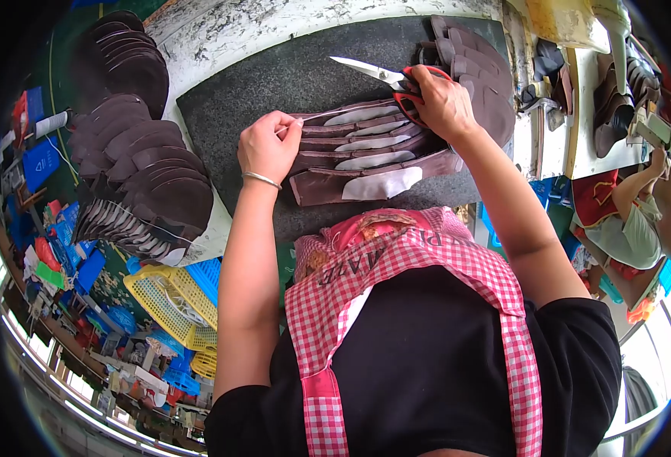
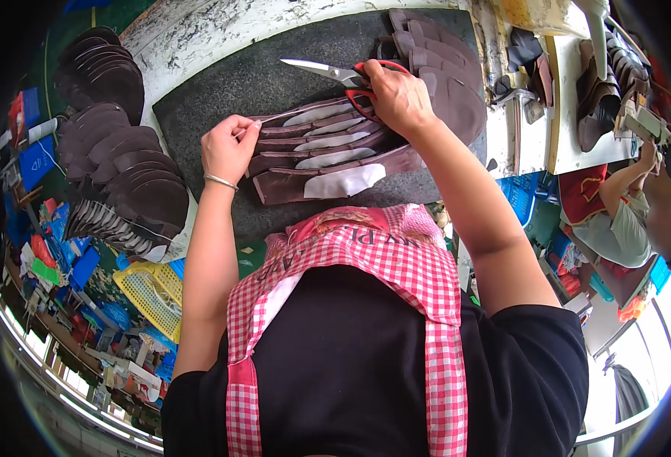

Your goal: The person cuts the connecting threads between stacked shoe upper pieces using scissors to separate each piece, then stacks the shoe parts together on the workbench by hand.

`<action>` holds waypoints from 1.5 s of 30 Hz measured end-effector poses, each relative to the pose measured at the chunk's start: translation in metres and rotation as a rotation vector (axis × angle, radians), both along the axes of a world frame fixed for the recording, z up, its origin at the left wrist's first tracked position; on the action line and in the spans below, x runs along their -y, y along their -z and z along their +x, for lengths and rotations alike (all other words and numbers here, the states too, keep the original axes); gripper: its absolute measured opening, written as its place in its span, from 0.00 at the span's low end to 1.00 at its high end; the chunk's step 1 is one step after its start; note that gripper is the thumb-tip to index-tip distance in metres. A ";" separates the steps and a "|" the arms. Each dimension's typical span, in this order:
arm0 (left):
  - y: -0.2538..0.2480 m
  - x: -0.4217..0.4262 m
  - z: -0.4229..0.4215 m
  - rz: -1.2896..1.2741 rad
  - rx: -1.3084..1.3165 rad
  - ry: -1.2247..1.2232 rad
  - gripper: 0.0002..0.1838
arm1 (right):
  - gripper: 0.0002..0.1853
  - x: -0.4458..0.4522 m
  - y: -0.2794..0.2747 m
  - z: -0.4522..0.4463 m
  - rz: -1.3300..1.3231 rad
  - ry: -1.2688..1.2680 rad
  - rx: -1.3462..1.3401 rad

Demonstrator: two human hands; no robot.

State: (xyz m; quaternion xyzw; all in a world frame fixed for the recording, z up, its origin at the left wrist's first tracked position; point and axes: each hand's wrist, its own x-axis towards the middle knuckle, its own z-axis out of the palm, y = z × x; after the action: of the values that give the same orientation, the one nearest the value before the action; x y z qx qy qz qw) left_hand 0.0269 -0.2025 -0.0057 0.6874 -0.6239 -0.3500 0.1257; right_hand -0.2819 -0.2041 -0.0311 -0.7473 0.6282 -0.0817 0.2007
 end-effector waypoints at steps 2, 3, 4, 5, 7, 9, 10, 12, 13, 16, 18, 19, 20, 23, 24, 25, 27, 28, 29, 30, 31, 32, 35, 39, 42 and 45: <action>0.002 0.005 0.001 -0.059 0.066 0.029 0.10 | 0.20 0.000 0.007 -0.003 -0.022 -0.024 -0.016; 0.004 0.007 0.001 -0.074 0.085 0.035 0.13 | 0.20 0.001 0.007 -0.003 -0.033 -0.035 -0.025; 0.005 0.009 0.000 -0.065 0.120 0.050 0.14 | 0.17 0.001 0.005 -0.002 -0.034 -0.053 -0.044; 0.007 0.012 0.000 -0.058 0.155 0.064 0.14 | 0.14 0.003 0.001 -0.002 -0.037 -0.072 -0.063; 0.011 0.019 -0.003 -0.027 0.243 0.082 0.16 | 0.13 0.010 -0.013 0.000 -0.076 -0.107 -0.082; 0.015 0.025 -0.004 0.027 0.353 0.081 0.17 | 0.15 0.019 -0.029 0.003 -0.148 -0.149 -0.079; 0.015 0.026 -0.003 0.055 0.326 0.073 0.16 | 0.17 0.023 -0.034 0.007 -0.155 -0.206 -0.054; 0.014 0.027 0.001 0.113 0.274 0.062 0.15 | 0.21 0.027 -0.044 0.021 -0.167 -0.317 -0.001; 0.018 0.026 0.007 0.112 0.176 0.054 0.14 | 0.23 0.029 -0.050 0.030 -0.124 -0.360 -0.017; 0.028 0.021 0.023 0.105 -0.048 0.030 0.10 | 0.24 0.035 -0.044 0.048 -0.086 -0.491 -0.144; 0.026 0.018 0.027 0.099 -0.104 0.015 0.09 | 0.23 0.039 -0.042 0.056 -0.093 -0.523 -0.157; 0.027 0.017 0.027 0.094 -0.109 0.008 0.08 | 0.23 0.039 -0.041 0.060 -0.103 -0.537 -0.157; 0.028 0.016 0.027 0.088 -0.114 0.000 0.08 | 0.23 0.039 -0.041 0.064 -0.112 -0.551 -0.158; 0.032 0.013 0.030 0.085 -0.112 -0.022 0.07 | 0.20 0.040 -0.047 0.072 0.057 -0.478 -0.230; 0.032 0.011 0.031 0.088 -0.108 -0.028 0.07 | 0.20 0.039 -0.047 0.072 0.085 -0.457 -0.222; 0.031 0.008 0.031 0.088 -0.206 -0.062 0.07 | 0.21 0.037 -0.043 0.066 0.075 -0.369 -0.161; 0.029 0.000 0.026 0.087 -0.404 -0.127 0.07 | 0.22 0.035 -0.040 0.055 0.149 -0.191 0.136; 0.028 -0.003 0.012 0.090 -0.557 -0.094 0.07 | 0.23 0.033 -0.043 0.054 0.188 -0.097 0.284; 0.022 -0.009 -0.005 0.130 -0.651 -0.065 0.07 | 0.25 0.029 -0.051 0.056 0.419 0.029 0.503; 0.013 -0.012 -0.025 0.168 -0.745 -0.034 0.07 | 0.26 0.026 -0.049 0.054 0.465 0.061 0.584; 0.014 -0.014 -0.039 0.165 -0.772 0.003 0.07 | 0.26 0.022 -0.046 0.052 0.510 0.093 0.665; 0.018 -0.018 -0.050 0.164 -0.799 0.040 0.08 | 0.26 0.019 -0.045 0.049 0.556 0.124 0.746; 0.021 -0.019 -0.057 0.206 -0.780 0.063 0.07 | 0.20 0.013 -0.060 0.030 0.374 0.076 0.519; 0.035 -0.022 -0.033 0.298 -0.628 0.059 0.08 | 0.19 0.003 -0.044 -0.003 0.173 -0.025 0.167; 0.031 -0.019 -0.012 0.274 -0.420 0.086 0.09 | 0.19 -0.003 -0.031 -0.007 0.141 -0.078 -0.014; 0.020 -0.013 -0.001 0.238 -0.154 0.100 0.11 | 0.19 -0.005 -0.022 -0.004 0.127 -0.080 -0.058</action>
State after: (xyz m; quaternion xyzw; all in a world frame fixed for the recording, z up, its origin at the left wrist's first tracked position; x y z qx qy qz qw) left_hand 0.0262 -0.1893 -0.0258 0.6364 -0.6001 -0.4790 0.0732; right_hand -0.2860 -0.1991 -0.0087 -0.7596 0.6072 -0.0117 0.2325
